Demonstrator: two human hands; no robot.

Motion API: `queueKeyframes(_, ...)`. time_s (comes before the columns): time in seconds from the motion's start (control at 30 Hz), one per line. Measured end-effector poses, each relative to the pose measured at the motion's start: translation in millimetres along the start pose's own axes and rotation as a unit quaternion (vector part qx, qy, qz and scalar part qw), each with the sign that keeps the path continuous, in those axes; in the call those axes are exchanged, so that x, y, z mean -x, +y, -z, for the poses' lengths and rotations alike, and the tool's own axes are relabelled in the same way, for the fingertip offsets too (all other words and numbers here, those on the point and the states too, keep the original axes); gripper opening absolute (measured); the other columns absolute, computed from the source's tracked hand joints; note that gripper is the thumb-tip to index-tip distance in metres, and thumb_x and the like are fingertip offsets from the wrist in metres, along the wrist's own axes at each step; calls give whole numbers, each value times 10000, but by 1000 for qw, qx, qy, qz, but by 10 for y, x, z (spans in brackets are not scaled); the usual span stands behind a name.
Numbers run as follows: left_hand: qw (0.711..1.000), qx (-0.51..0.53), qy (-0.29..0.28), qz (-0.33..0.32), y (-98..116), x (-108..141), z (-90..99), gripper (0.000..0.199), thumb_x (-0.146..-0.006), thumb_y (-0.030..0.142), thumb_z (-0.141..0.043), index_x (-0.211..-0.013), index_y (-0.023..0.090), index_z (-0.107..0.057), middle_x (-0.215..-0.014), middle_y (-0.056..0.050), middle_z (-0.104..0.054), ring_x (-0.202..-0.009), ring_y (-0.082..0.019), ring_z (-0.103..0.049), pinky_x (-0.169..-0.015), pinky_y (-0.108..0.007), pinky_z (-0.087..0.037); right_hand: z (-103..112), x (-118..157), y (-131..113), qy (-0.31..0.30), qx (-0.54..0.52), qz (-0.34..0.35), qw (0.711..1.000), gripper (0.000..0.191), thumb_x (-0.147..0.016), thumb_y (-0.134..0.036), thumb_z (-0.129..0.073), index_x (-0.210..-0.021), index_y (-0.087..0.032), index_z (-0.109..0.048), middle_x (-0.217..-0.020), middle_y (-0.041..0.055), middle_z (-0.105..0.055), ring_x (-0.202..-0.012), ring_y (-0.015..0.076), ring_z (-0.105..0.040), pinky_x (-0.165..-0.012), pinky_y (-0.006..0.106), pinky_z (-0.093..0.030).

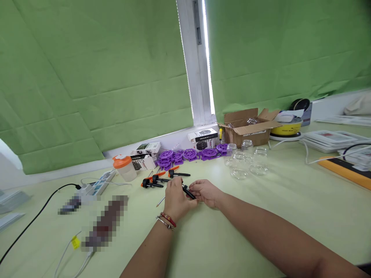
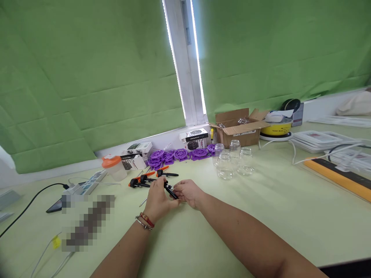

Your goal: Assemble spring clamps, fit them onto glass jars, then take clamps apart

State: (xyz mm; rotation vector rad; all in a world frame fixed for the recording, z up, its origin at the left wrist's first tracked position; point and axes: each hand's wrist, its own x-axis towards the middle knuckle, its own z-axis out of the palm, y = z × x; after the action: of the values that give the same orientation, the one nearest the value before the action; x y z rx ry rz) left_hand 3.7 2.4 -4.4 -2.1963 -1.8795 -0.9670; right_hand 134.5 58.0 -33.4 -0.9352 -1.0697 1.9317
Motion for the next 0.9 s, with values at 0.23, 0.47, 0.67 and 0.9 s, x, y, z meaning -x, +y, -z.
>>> queueKeyframes(0.23, 1000, -2, -4, 0, -4, -1, -3, 651, -457, 405, -732, -979, 200, -401, -936, -41, -509, -906, -247, -483, -777, -357, -404, 3, 16, -31, 18, -4, 8, 1000, 114, -657, -141, -642, -730, -144, -555, -627, 19, -648, -523, 108, -608, -481, 207, -451)
queueKeyframes(0.47, 1000, -6, -7, -1, -24, 0, -13, 643, -455, 390, -735, -973, 206, -402, -931, -37, -504, -906, -253, -490, -773, -360, -404, 8, -2, -2, 11, 6, 0, 1000, 119, -655, -115, -620, -743, -147, -548, -627, 17, -649, -544, 124, -626, -488, 216, -451)
queueKeyframes(0.67, 1000, -9, -7, -3, -12, 4, 3, 626, -460, 348, -726, -984, 203, -414, -941, -48, -516, -916, -269, -496, -767, -380, -412, 12, -1, 5, -7, 6, 4, 1000, 111, -648, -116, -612, -738, -144, -554, -619, 18, -649, -556, 137, -643, -477, 210, -446)
queueKeyframes(0.9, 999, -28, -6, -20, -17, -2, 7, 673, -445, 400, -729, -998, 182, -413, -969, -64, -503, -929, -270, -483, -800, -401, -408, 4, 15, -2, -4, 4, 5, 1000, 100, -651, -138, -608, -740, -141, -564, -603, 10, -636, -561, 151, -648, -472, 219, -457)
